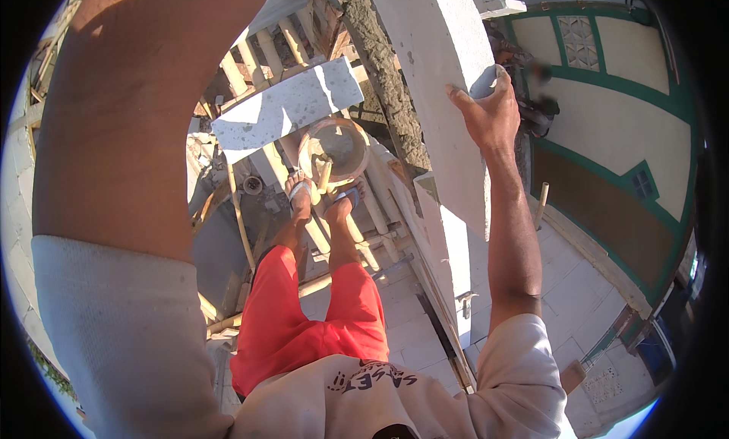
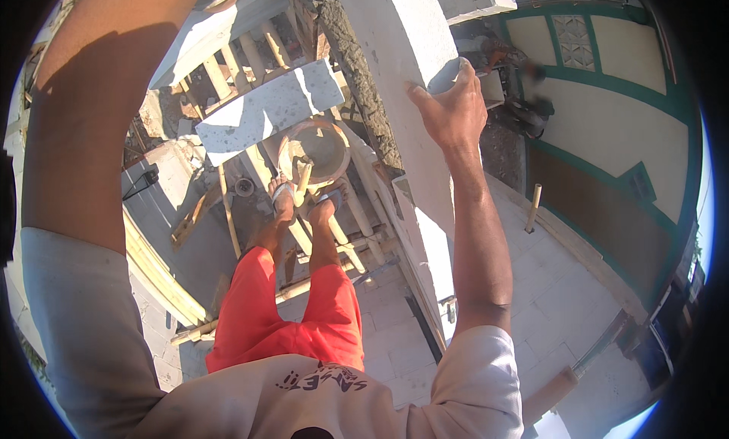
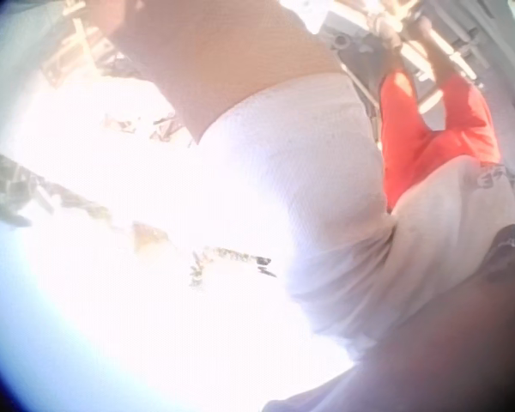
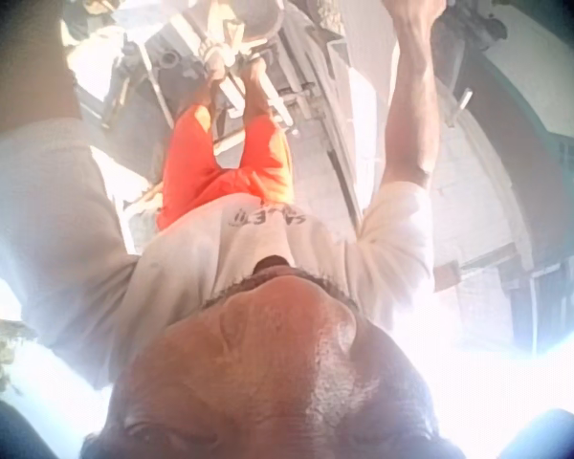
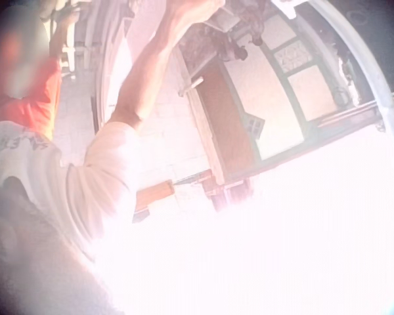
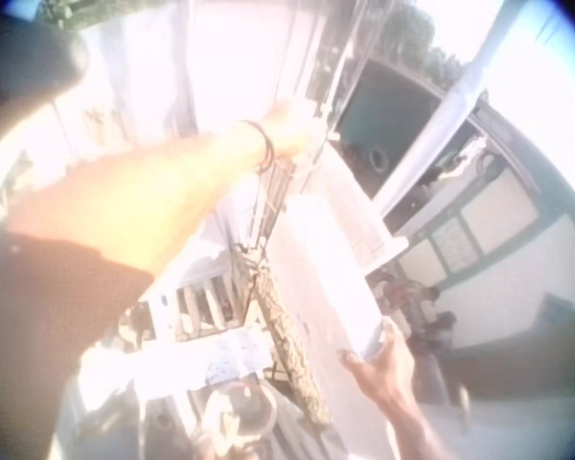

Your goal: The person applies mortar to a lightweight concrete block using a trowel, positions the block on a wall, and then uses a hammer to tap it into place before sawing a piece off a different block.

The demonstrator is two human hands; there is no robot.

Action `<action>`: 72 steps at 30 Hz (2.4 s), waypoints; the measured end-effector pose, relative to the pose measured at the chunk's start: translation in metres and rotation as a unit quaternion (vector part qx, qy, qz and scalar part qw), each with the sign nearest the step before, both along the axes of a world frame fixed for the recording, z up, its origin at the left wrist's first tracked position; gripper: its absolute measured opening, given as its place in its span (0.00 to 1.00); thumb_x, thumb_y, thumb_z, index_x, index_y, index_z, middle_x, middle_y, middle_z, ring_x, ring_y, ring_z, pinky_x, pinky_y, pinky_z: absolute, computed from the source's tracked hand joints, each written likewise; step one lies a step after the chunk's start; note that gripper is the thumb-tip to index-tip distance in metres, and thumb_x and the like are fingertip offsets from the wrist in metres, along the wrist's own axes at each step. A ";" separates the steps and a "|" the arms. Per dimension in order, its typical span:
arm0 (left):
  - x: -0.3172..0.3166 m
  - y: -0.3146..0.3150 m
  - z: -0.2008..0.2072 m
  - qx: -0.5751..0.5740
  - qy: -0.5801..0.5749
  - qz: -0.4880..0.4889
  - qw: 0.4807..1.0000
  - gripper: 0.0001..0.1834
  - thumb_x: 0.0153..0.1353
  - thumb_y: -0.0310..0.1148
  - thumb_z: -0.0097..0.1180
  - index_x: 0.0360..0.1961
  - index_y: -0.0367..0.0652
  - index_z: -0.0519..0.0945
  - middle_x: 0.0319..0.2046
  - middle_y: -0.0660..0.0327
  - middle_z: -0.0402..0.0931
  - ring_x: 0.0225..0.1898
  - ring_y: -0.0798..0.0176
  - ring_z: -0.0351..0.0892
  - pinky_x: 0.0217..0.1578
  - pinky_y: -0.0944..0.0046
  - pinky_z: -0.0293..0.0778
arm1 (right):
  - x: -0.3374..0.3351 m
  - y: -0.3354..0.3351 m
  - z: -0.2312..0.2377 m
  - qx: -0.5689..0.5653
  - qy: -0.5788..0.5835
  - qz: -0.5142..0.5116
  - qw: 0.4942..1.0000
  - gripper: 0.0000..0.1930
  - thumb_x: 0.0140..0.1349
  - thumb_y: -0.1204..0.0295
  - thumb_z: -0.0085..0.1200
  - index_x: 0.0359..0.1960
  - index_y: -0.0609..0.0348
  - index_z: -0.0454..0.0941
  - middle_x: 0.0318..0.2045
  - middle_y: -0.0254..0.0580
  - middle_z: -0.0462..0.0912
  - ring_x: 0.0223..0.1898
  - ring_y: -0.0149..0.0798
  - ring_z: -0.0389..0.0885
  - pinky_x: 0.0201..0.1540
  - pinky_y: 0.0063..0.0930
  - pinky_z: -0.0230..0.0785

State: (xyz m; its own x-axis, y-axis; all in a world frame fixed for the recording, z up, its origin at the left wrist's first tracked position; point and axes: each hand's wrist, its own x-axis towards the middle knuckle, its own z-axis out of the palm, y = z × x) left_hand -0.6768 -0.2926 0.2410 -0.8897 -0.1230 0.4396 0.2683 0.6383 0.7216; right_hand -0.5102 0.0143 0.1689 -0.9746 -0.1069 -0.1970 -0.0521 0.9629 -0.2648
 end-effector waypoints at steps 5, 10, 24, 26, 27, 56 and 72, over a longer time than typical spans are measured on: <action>0.002 -0.004 -0.002 0.004 -0.007 -0.003 1.000 0.20 0.62 0.40 0.49 0.46 0.35 0.79 0.44 0.41 0.81 0.47 0.44 0.81 0.48 0.53 0.76 | 0.003 -0.006 -0.002 -0.010 -0.001 -0.004 1.000 0.51 0.47 0.50 0.69 0.67 0.73 0.60 0.59 0.60 0.73 0.60 0.54 0.74 0.63 0.45 0.66; 0.004 -0.010 0.000 0.018 -0.003 -0.005 1.000 0.20 0.63 0.40 0.49 0.48 0.35 0.79 0.44 0.41 0.81 0.48 0.44 0.81 0.48 0.53 0.76 | 0.007 -0.007 0.000 -0.004 0.000 -0.007 1.000 0.51 0.48 0.50 0.68 0.67 0.72 0.60 0.59 0.59 0.72 0.60 0.53 0.74 0.62 0.44 0.67; 0.004 -0.016 0.005 0.034 -0.003 -0.016 0.999 0.21 0.63 0.39 0.49 0.51 0.35 0.78 0.46 0.42 0.81 0.49 0.44 0.81 0.49 0.54 0.76 | 0.002 -0.011 0.009 0.001 -0.002 0.005 1.000 0.51 0.47 0.51 0.70 0.67 0.71 0.60 0.59 0.60 0.74 0.60 0.54 0.75 0.62 0.44 0.67; 0.003 -0.015 0.005 0.039 -0.001 -0.018 0.999 0.21 0.63 0.39 0.49 0.51 0.35 0.77 0.46 0.42 0.81 0.49 0.44 0.81 0.49 0.54 0.76 | -0.001 -0.008 0.015 0.013 0.000 0.011 1.000 0.51 0.47 0.51 0.70 0.68 0.70 0.60 0.59 0.59 0.74 0.60 0.54 0.75 0.62 0.44 0.67; 0.003 -0.013 0.005 0.043 0.001 -0.019 0.999 0.21 0.63 0.39 0.48 0.52 0.35 0.77 0.46 0.42 0.81 0.49 0.44 0.81 0.49 0.54 0.76 | -0.003 -0.006 0.016 0.017 0.005 0.013 1.000 0.51 0.47 0.52 0.70 0.68 0.70 0.60 0.59 0.59 0.73 0.60 0.53 0.75 0.62 0.43 0.67; -0.036 -0.024 -0.016 -0.032 -0.228 -0.017 0.973 0.26 0.68 0.47 0.56 0.46 0.29 0.78 0.40 0.46 0.84 0.38 0.53 0.88 0.37 0.59 0.83 | 0.153 0.092 0.152 -0.034 -0.030 -0.108 0.993 0.50 0.39 0.60 0.69 0.67 0.68 0.63 0.51 0.56 0.76 0.55 0.54 0.75 0.60 0.45 0.65; -0.021 -0.036 -0.017 0.016 -0.315 0.082 0.946 0.33 0.63 0.54 0.60 0.53 0.31 0.73 0.38 0.52 0.77 0.27 0.61 0.81 0.23 0.64 0.80 | 0.379 0.185 0.182 -0.090 -0.050 -0.192 0.976 0.46 0.41 0.58 0.69 0.64 0.62 0.64 0.41 0.51 0.73 0.44 0.52 0.74 0.50 0.45 0.65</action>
State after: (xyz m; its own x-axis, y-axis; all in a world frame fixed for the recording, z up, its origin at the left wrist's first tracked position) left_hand -0.6975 -0.3290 0.2242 -0.9415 -0.2868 -0.1768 -0.3216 0.6090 0.7251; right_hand -0.1313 0.1993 0.3511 -0.9261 0.2215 -0.3055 0.3390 0.8438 -0.4159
